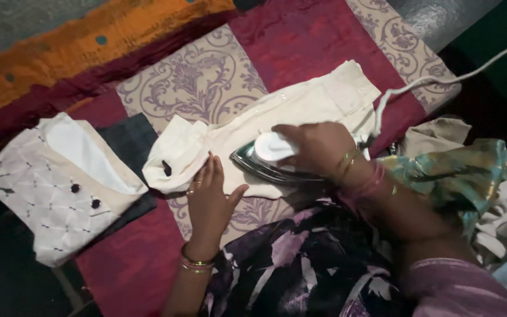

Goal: The person irons a white shirt on a patterned cloth spread on the floor, smoothing the fabric and moving the iron across the body and sleeves. The person then folds the shirt and places it aside before picking up a light blue shirt to iron.

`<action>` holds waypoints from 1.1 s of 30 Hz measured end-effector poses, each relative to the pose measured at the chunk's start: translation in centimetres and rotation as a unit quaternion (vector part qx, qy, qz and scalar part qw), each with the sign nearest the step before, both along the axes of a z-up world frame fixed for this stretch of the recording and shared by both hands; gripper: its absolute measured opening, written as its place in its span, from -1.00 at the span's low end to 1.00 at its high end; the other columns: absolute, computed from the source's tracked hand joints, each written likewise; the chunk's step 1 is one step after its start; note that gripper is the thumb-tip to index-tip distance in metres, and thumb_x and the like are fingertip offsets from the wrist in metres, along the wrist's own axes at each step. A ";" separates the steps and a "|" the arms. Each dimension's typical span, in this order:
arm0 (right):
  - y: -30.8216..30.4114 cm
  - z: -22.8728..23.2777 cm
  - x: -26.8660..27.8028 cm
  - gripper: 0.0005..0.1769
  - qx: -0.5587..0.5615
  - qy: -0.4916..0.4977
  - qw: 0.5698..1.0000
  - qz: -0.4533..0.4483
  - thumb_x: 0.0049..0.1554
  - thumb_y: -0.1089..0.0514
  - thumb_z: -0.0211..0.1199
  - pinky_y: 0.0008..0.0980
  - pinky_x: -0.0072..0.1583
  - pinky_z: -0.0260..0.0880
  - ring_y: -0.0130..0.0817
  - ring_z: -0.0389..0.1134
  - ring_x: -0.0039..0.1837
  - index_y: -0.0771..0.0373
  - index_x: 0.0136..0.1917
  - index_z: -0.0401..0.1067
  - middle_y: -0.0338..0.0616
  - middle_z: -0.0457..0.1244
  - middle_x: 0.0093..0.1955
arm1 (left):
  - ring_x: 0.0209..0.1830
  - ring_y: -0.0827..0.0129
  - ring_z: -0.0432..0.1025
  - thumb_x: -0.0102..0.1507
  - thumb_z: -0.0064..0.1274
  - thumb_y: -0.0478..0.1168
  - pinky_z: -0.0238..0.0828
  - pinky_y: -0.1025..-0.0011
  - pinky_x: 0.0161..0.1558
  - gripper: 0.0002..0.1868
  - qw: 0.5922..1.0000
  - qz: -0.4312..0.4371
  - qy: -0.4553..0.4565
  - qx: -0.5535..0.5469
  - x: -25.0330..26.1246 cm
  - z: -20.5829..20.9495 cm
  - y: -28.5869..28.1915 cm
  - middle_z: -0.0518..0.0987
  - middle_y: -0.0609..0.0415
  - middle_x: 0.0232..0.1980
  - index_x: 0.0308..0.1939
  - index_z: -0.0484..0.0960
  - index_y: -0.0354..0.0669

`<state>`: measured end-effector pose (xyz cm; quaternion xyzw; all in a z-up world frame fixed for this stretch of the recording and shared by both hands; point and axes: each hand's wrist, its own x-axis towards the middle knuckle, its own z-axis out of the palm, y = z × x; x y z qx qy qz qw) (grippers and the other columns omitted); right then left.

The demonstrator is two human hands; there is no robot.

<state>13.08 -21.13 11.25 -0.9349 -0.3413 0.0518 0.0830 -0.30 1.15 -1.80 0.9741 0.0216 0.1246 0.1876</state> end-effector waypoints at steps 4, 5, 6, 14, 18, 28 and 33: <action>1.2 -0.3 -1.5 -0.19 0.058 -0.100 0.993 -0.005 -0.08 -0.27 0.45 -0.12 -0.18 0.44 -0.08 0.46 -0.18 -0.17 0.42 0.39 -0.12 0.41 -0.18 | 0.41 -0.16 0.28 0.14 0.18 0.33 0.28 0.00 0.28 0.07 1.000 0.023 0.010 -0.011 0.0 -0.2 0.1 0.33 -0.37 0.45 0.43 0.27 -0.44; 1.7 -0.5 -1.6 -0.21 0.050 -0.113 0.992 -0.018 -0.06 -0.27 0.45 -0.12 -0.18 0.44 -0.08 0.45 -0.19 -0.20 0.42 0.38 -0.13 0.40 -0.19 | 0.40 -0.18 0.28 0.12 0.19 0.34 0.30 0.00 0.27 0.08 1.000 0.027 0.005 -0.012 0.1 -0.2 0.1 0.32 -0.39 0.45 0.43 0.27 -0.44; 2.2 -0.9 -1.8 -0.23 0.042 -0.124 0.991 -0.032 -0.04 -0.27 0.44 -0.12 -0.17 0.44 -0.08 0.44 -0.20 -0.22 0.42 0.37 -0.14 0.39 -0.20 | 0.41 -0.18 0.28 0.12 0.20 0.33 0.30 -0.01 0.25 0.07 0.999 0.028 0.019 -0.015 0.1 -0.2 0.1 0.31 -0.38 0.46 0.43 0.27 -0.44; 3.9 -2.2 0.2 -0.19 0.059 -0.077 0.995 -0.018 -0.04 -0.22 0.46 -0.08 -0.17 0.41 -0.05 0.44 -0.19 -0.24 0.46 0.32 -0.11 0.38 -0.22 | 0.42 -0.14 0.29 0.12 0.23 0.29 0.33 0.01 0.23 0.06 0.999 0.031 0.028 -0.023 0.1 0.4 0.2 0.30 -0.35 0.48 0.44 0.26 -0.42; 2.0 -1.2 -0.3 -0.17 0.024 -0.023 0.999 -0.027 -0.02 -0.20 0.46 -0.05 -0.16 0.41 0.02 0.43 -0.21 -0.28 0.49 0.28 -0.06 0.37 -0.23 | 0.43 -0.11 0.27 0.08 0.24 0.28 0.33 0.02 0.21 0.07 0.999 0.036 0.022 -0.020 0.1 0.7 0.1 0.30 -0.32 0.49 0.43 0.27 -0.42; -1.5 -1.2 -2.7 -0.16 0.022 -0.069 0.984 -0.161 -0.07 -0.24 0.48 -0.04 -0.20 0.40 0.04 0.43 -0.22 -0.29 0.45 0.32 -0.02 0.36 -0.24 | 0.45 -0.09 0.25 0.10 0.24 0.27 0.31 0.06 0.25 0.05 0.998 0.034 0.050 -0.030 0.2 0.2 0.3 0.28 -0.33 0.49 0.42 0.28 -0.41; 0.7 -1.3 -0.5 -0.19 0.035 -0.086 0.987 -0.132 -0.05 -0.23 0.46 -0.03 -0.18 0.41 0.04 0.43 -0.21 -0.21 0.45 0.32 0.01 0.37 -0.22 | 0.45 -0.09 0.26 0.11 0.23 0.27 0.27 0.07 0.30 0.04 0.999 0.026 0.011 -0.027 0.1 0.1 0.3 0.29 -0.32 0.49 0.42 0.28 -0.43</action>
